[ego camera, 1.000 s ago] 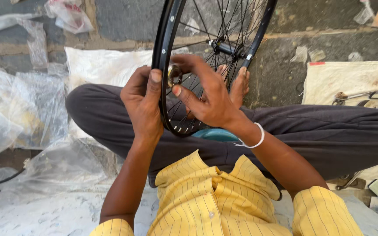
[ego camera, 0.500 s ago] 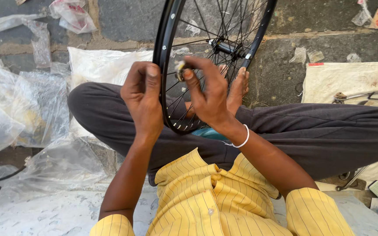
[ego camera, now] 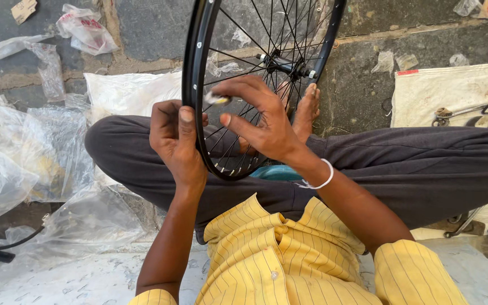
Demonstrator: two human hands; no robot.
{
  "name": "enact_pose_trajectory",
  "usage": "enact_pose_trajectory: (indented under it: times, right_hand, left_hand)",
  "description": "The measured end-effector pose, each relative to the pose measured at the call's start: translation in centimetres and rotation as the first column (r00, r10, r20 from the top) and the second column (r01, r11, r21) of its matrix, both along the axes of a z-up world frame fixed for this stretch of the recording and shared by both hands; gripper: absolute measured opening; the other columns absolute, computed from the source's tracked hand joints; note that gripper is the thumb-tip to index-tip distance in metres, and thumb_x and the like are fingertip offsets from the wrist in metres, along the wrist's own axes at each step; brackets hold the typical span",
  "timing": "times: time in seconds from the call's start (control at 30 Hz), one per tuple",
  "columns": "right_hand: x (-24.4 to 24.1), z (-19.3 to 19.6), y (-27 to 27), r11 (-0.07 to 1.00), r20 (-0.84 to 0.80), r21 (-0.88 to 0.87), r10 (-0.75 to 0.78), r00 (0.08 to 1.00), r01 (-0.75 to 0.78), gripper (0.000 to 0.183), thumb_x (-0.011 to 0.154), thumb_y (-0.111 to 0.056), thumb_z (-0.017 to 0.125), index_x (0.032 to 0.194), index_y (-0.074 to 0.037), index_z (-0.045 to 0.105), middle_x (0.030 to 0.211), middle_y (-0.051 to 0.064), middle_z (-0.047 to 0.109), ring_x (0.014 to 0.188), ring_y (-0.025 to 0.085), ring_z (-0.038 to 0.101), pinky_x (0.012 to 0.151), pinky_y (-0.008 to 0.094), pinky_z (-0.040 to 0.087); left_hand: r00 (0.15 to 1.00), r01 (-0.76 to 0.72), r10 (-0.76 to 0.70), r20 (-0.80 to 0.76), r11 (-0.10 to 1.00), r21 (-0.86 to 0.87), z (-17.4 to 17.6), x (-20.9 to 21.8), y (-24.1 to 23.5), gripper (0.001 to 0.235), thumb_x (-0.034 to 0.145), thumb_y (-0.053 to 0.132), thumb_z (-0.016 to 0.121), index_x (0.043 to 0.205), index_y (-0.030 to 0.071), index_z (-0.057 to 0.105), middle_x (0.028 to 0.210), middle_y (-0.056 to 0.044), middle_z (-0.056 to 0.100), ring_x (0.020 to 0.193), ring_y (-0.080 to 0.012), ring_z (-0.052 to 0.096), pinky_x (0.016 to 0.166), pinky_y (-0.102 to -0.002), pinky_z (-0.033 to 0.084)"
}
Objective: The person sits on the ground and uses a small metal tool to tighten the nipples on the spokes of a bicycle wheel. They rotate the wheel to access different spokes and continue the adjustment process.
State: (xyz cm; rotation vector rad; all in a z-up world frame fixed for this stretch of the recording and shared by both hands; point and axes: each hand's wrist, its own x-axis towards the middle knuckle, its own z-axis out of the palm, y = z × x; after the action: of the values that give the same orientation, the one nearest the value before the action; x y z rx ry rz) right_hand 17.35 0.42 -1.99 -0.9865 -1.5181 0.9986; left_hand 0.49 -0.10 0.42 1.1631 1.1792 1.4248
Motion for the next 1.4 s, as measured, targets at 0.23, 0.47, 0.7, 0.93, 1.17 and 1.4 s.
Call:
enact_pose_trajectory:
  times: [0.23, 0.47, 0.7, 0.93, 1.17, 1.4]
  right_hand:
    - [0.1, 0.2, 3.9, 0.888, -0.139, -0.143, 0.418, 0.898, -0.436, 0.059, 0.094, -0.028, 0.069, 0.141, 0.004, 0.055, 0.133, 0.016, 0.062, 0.125, 0.027, 0.061, 0.100, 0.040, 0.054]
    - [-2.4, 0.5, 1.0, 0.888, 0.318, 0.442, -0.287, 0.904, 0.127, 0.024, 0.090, 0.000, 0.073, 0.108, 0.001, 0.057, 0.112, 0.016, 0.065, 0.094, 0.035, 0.073, 0.078, 0.043, 0.060]
    - [-2.4, 0.0, 0.8, 0.851, 0.217, 0.493, -0.321, 0.922, 0.180, 0.027, 0.092, 0.003, 0.079, 0.102, -0.001, 0.054, 0.116, 0.019, 0.065, 0.088, 0.032, 0.073, 0.064, 0.037, 0.055]
    - [-2.7, 1.7, -0.1, 0.871, 0.212, 0.469, -0.271, 0.939, 0.146, 0.033, 0.086, 0.003, 0.076, 0.109, 0.003, 0.052, 0.123, 0.029, 0.058, 0.097, 0.039, 0.072, 0.077, 0.041, 0.062]
    - [-1.9, 0.5, 1.2, 0.929, 0.253, 0.313, -0.281, 0.926, 0.197, 0.037, 0.089, 0.002, 0.079, 0.119, 0.001, 0.058, 0.118, 0.017, 0.061, 0.100, 0.032, 0.071, 0.080, 0.039, 0.059]
    - [-3.2, -0.1, -0.6, 0.878, 0.133, 0.427, -0.296, 0.946, 0.215, 0.034, 0.096, -0.003, 0.076, 0.123, -0.003, 0.054, 0.137, 0.019, 0.061, 0.126, 0.038, 0.066, 0.103, 0.041, 0.058]
  left_hand:
    - [0.999, 0.014, -0.014, 0.043, 1.000, -0.003, -0.9, -1.0, 0.1, 0.028, 0.109, 0.028, 0.068, 0.104, 0.001, 0.061, 0.093, -0.001, 0.064, 0.084, -0.0066, 0.057, 0.078, -0.022, 0.046]
    - [0.999, 0.046, -0.044, 0.031, 0.998, -0.037, -0.2, -0.6, 0.0, 0.028, 0.107, 0.025, 0.071, 0.111, -0.002, 0.067, 0.094, 0.001, 0.061, 0.082, -0.0057, 0.052, 0.076, -0.022, 0.041]
    - [0.987, 0.151, -0.146, 0.070, 0.985, -0.081, 0.9, -0.3, 0.9, 0.031, 0.108, 0.027, 0.066, 0.116, -0.003, 0.069, 0.100, -0.001, 0.065, 0.091, -0.0068, 0.057, 0.082, -0.022, 0.046]
    - [0.987, 0.158, -0.156, -0.045, 0.987, 0.031, 1.4, -0.8, 1.2, 0.035, 0.108, 0.030, 0.067, 0.111, -0.005, 0.070, 0.103, -0.002, 0.066, 0.094, -0.0083, 0.059, 0.082, -0.025, 0.047]
    - [0.998, -0.004, -0.001, -0.065, 0.997, -0.078, 1.4, 0.9, 0.5, 0.031, 0.106, 0.027, 0.069, 0.104, -0.004, 0.069, 0.092, -0.002, 0.066, 0.084, -0.0070, 0.056, 0.075, -0.022, 0.045]
    - [0.988, 0.112, -0.114, -0.100, 0.993, -0.026, 3.9, 0.2, 1.8, 0.041, 0.108, 0.043, 0.055, 0.102, 0.005, 0.068, 0.084, 0.005, 0.061, 0.071, -0.0022, 0.053, 0.061, -0.020, 0.042]
